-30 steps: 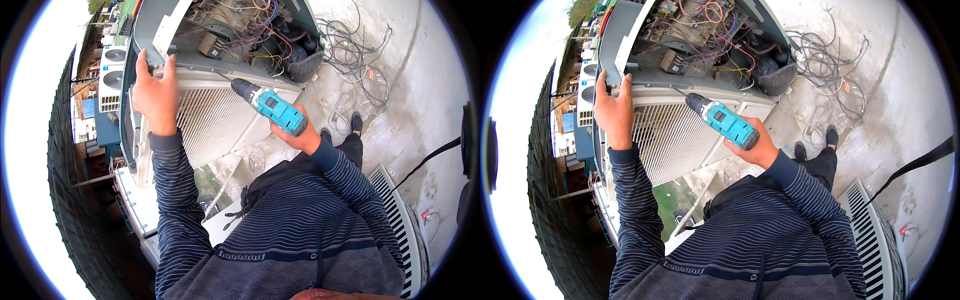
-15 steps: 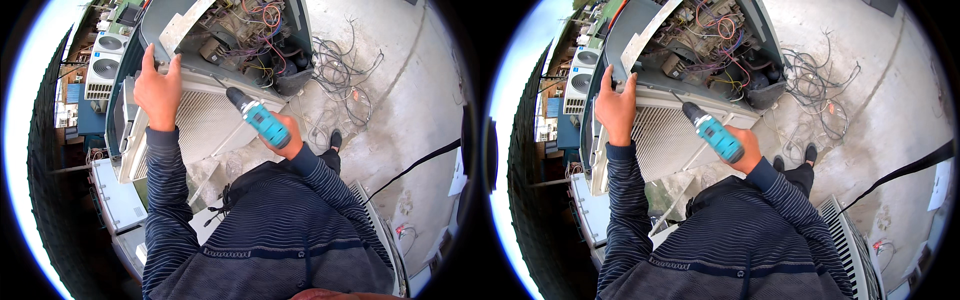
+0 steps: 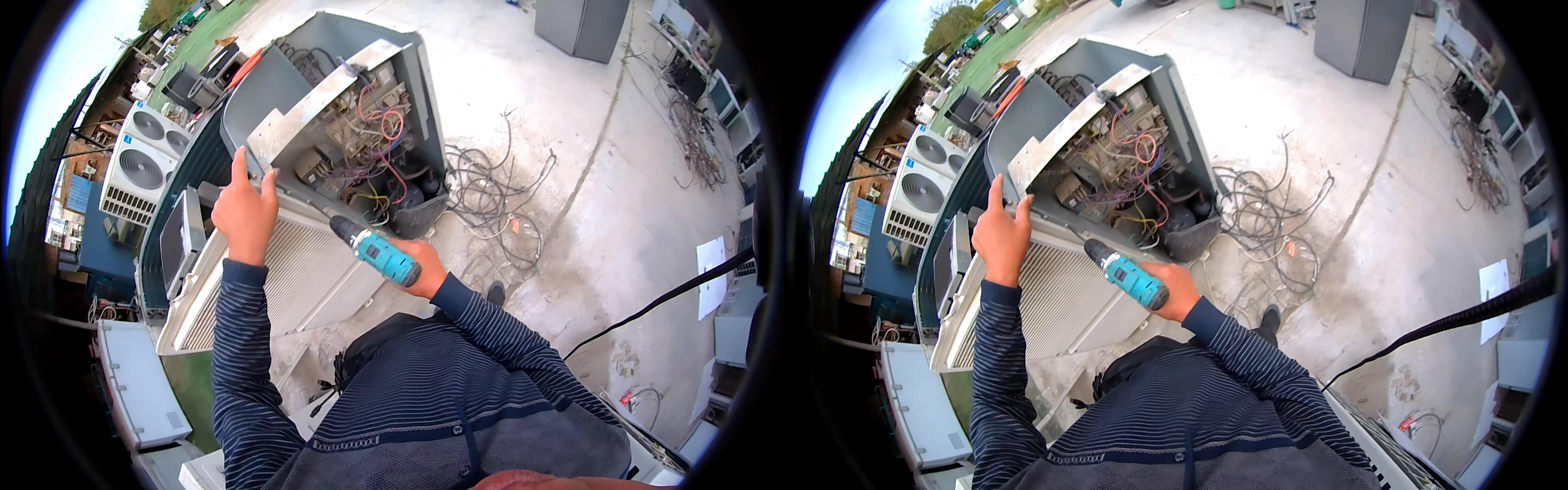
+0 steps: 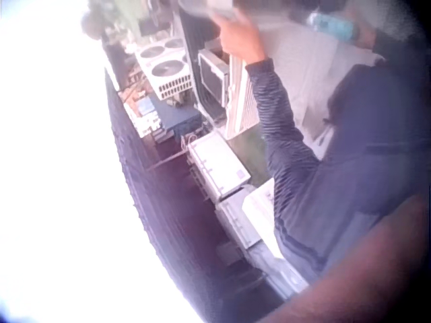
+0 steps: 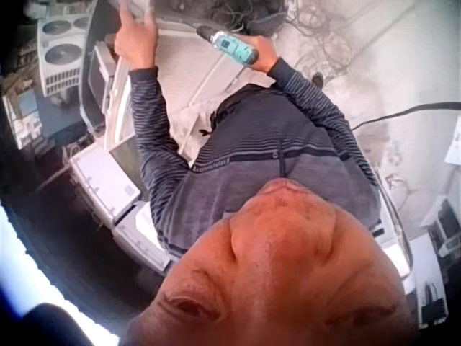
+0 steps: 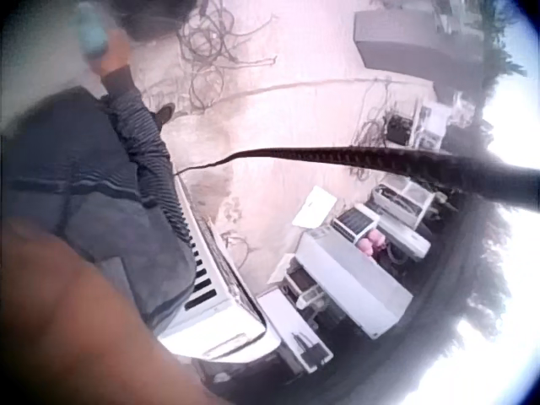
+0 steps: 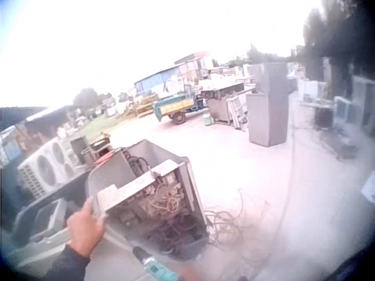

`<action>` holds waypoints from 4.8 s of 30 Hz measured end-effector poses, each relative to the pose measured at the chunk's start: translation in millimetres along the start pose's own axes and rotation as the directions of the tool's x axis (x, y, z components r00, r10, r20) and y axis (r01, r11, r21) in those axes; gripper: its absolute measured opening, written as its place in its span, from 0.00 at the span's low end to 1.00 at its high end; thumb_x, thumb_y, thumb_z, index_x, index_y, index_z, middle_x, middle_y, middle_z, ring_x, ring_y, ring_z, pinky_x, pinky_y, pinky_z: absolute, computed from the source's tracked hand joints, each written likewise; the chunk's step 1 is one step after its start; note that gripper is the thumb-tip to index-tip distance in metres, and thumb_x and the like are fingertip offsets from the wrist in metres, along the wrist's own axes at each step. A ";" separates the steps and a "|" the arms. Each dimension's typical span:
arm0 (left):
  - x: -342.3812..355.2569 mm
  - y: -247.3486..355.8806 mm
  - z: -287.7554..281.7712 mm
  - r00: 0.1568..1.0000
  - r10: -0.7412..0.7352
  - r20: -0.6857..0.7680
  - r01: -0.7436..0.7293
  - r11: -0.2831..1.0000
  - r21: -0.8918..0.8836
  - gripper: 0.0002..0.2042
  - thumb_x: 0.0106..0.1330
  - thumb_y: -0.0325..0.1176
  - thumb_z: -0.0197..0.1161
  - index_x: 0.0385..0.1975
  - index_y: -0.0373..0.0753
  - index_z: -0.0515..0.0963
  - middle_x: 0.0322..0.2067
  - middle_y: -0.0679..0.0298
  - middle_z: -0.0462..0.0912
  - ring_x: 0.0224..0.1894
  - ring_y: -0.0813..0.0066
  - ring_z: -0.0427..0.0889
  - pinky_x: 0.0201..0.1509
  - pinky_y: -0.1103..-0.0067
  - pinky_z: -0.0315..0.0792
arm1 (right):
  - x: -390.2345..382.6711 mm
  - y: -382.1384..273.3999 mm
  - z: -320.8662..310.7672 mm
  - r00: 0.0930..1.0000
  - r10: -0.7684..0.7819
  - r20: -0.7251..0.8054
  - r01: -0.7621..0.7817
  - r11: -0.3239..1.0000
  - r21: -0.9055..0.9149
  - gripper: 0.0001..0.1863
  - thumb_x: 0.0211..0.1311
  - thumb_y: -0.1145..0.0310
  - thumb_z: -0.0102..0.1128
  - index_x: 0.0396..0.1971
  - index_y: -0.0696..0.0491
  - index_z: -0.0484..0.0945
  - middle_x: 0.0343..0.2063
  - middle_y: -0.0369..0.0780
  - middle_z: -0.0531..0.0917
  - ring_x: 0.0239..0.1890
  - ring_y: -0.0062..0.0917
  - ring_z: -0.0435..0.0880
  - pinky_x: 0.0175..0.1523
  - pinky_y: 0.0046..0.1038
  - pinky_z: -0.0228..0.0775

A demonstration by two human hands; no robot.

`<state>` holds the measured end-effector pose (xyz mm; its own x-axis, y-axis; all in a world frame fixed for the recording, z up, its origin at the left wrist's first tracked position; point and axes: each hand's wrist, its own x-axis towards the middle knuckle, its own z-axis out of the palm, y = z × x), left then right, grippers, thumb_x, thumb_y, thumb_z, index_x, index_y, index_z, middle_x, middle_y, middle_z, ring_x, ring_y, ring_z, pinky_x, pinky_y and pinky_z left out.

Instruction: The person disassembles an air conditioner unit, removes a circuit board, and then reassembles the unit using a power drill. They handle wires, a circuit board, and the appliance casing.

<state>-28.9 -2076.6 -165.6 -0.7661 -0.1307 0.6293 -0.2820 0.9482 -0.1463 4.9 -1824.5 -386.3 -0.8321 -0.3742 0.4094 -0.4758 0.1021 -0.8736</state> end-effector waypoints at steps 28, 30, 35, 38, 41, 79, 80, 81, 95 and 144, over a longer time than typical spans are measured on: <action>-4.8 7.1 3.0 0.996 -0.029 -0.083 0.031 0.999 0.025 0.33 0.62 0.52 0.75 0.69 0.56 0.75 0.19 0.59 0.81 0.22 0.53 0.83 0.27 0.64 0.73 | -67.5 60.6 -164.2 0.904 0.213 0.372 -0.235 0.972 0.015 0.18 0.50 0.65 0.77 0.41 0.52 0.85 0.32 0.47 0.89 0.35 0.47 0.88 0.42 0.41 0.80; -6.1 7.8 1.8 0.997 -0.039 -0.068 0.040 0.999 0.026 0.34 0.62 0.52 0.75 0.69 0.56 0.75 0.19 0.59 0.81 0.22 0.53 0.82 0.28 0.64 0.72 | -68.6 64.3 -174.6 0.896 0.220 0.386 -0.245 0.970 0.015 0.18 0.50 0.64 0.77 0.41 0.52 0.85 0.32 0.47 0.89 0.35 0.48 0.88 0.42 0.41 0.80; -1.8 14.0 1.9 0.996 -0.091 -0.018 0.091 0.996 0.003 0.31 0.65 0.52 0.73 0.69 0.59 0.76 0.25 0.52 0.86 0.28 0.45 0.85 0.32 0.59 0.75 | -83.9 75.0 -204.7 0.890 0.218 0.400 -0.227 0.974 -0.026 0.17 0.51 0.64 0.76 0.41 0.53 0.85 0.32 0.48 0.89 0.35 0.48 0.87 0.42 0.41 0.79; -6.7 13.0 4.1 0.996 -0.046 -0.082 0.047 0.999 0.014 0.33 0.63 0.52 0.75 0.69 0.58 0.75 0.21 0.55 0.82 0.24 0.48 0.83 0.30 0.61 0.73 | -91.5 68.2 -225.1 0.858 0.265 0.440 -0.271 0.961 -0.051 0.17 0.52 0.64 0.76 0.41 0.53 0.85 0.32 0.48 0.89 0.36 0.47 0.88 0.43 0.41 0.80; -6.5 11.8 4.2 0.996 -0.044 -0.078 0.044 0.999 -0.005 0.32 0.64 0.52 0.74 0.69 0.59 0.74 0.22 0.55 0.84 0.26 0.48 0.84 0.31 0.61 0.74 | -103.0 69.9 -237.9 0.847 0.298 0.440 -0.314 0.949 -0.038 0.17 0.51 0.64 0.76 0.41 0.53 0.85 0.33 0.48 0.89 0.36 0.48 0.88 0.43 0.40 0.79; 150.9 205.0 80.9 0.963 0.216 0.158 -0.120 0.876 -0.467 0.28 0.62 0.48 0.74 0.59 0.39 0.82 0.45 0.46 0.89 0.48 0.46 0.89 0.53 0.61 0.81 | -106.0 82.8 -231.3 0.823 0.522 0.225 -0.509 0.853 -0.117 0.20 0.50 0.59 0.77 0.40 0.53 0.85 0.34 0.50 0.88 0.39 0.51 0.87 0.45 0.45 0.79; 149.3 204.6 82.3 0.967 0.207 0.146 -0.116 0.874 -0.473 0.28 0.63 0.47 0.74 0.59 0.38 0.82 0.44 0.46 0.90 0.48 0.46 0.89 0.52 0.61 0.81 | -101.2 83.1 -233.0 0.815 0.520 0.255 -0.503 0.854 -0.132 0.20 0.50 0.59 0.77 0.40 0.53 0.85 0.34 0.50 0.88 0.39 0.51 0.87 0.45 0.45 0.79; 151.5 205.7 76.7 0.965 0.177 0.191 -0.063 0.870 -0.489 0.27 0.62 0.44 0.74 0.59 0.38 0.82 0.46 0.48 0.89 0.51 0.47 0.87 0.55 0.62 0.79 | -91.5 86.9 -233.4 0.833 0.486 0.265 -0.476 0.873 -0.105 0.19 0.50 0.60 0.77 0.40 0.54 0.85 0.33 0.50 0.88 0.39 0.51 0.87 0.45 0.45 0.79; -31.6 312.6 121.7 0.697 -0.585 0.415 0.478 -0.053 -0.877 0.09 0.70 0.26 0.67 0.46 0.30 0.84 0.35 0.63 0.87 0.35 0.80 0.82 0.41 0.79 0.78 | 24.2 180.3 -337.4 0.974 0.124 0.190 -0.156 0.975 0.159 0.08 0.61 0.72 0.71 0.38 0.58 0.86 0.30 0.43 0.89 0.31 0.31 0.88 0.40 0.32 0.78; 3.3 420.5 295.3 0.516 -0.849 0.113 0.748 0.383 -0.542 0.19 0.72 0.44 0.67 0.50 0.35 0.77 0.30 0.41 0.85 0.35 0.34 0.85 0.38 0.49 0.76 | 340.2 130.5 -236.5 0.889 -0.111 0.445 -0.164 0.830 0.534 0.19 0.66 0.61 0.78 0.45 0.56 0.78 0.37 0.35 0.82 0.40 0.22 0.81 0.49 0.29 0.76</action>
<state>-320.6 -1763.7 -450.5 -0.2214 -0.9050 0.3633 -0.3675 0.4224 0.8285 -407.7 -1720.5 -298.8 -0.5595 -0.7541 0.3440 -0.1063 -0.3463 -0.9321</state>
